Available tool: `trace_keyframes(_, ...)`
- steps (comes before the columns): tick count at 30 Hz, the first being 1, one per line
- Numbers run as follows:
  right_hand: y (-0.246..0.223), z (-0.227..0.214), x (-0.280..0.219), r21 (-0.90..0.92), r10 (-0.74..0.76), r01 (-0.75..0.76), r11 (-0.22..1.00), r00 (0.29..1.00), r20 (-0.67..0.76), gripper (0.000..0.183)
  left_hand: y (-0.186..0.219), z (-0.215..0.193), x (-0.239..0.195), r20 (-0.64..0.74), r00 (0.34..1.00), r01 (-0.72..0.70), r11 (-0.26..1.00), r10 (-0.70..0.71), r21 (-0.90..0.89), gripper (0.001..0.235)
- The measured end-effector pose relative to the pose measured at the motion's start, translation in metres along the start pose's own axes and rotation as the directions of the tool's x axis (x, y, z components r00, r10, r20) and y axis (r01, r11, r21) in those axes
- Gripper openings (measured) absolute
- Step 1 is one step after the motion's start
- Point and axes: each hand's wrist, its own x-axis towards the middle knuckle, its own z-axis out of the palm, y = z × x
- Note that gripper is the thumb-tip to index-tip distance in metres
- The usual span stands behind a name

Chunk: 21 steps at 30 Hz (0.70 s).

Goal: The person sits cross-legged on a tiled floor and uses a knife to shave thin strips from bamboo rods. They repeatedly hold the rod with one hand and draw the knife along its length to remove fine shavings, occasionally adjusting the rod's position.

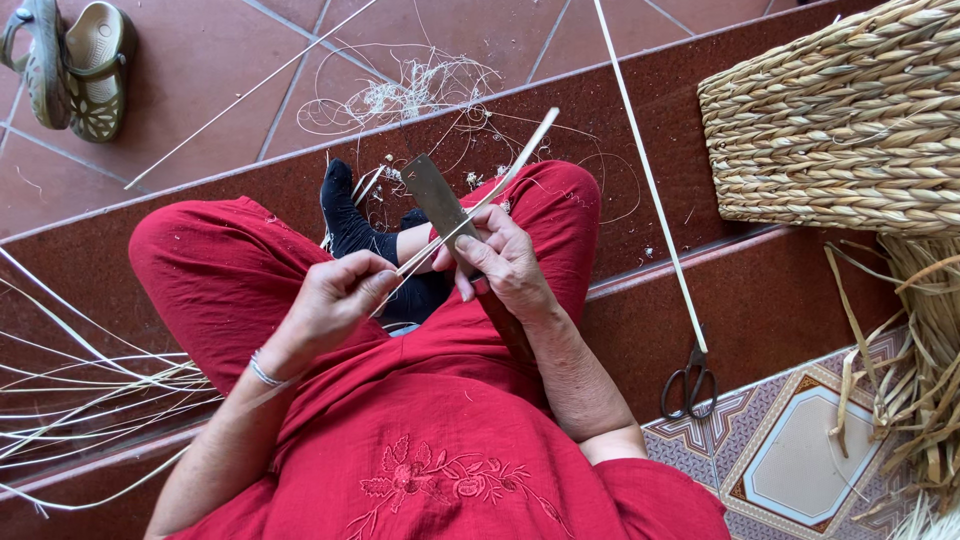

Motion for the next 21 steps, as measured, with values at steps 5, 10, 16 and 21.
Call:
trace_keyframes(5, -0.013, -0.010, -0.003, -0.025, -0.031, 0.030, 0.999, 0.999, -0.040, 0.020, 0.012, -0.024, 0.012, 0.214, 0.973, 0.123, 0.979, -0.087, -0.164, 0.023)
trace_keyframes(10, -0.025, -0.024, -0.006, -0.055, -0.083, 0.078, 0.995, 0.991, -0.105, 0.019, 0.020, -0.036, 0.011, 0.275, 0.949, 0.212, 0.958, -0.156, -0.190, 0.026)
trace_keyframes(16, -0.035, -0.034, -0.006, -0.110, -0.132, 0.118, 0.987, 0.983, -0.125, 0.021, 0.006, -0.052, 0.009, 0.219, 0.956, 0.200, 0.980, -0.195, -0.002, 0.026)
trace_keyframes(21, -0.038, -0.042, -0.009, -0.042, -0.105, 0.100, 0.994, 0.986, -0.126, 0.020, 0.001, -0.058, 0.007, 0.245, 0.964, 0.112, 0.993, -0.102, -0.028, 0.026)
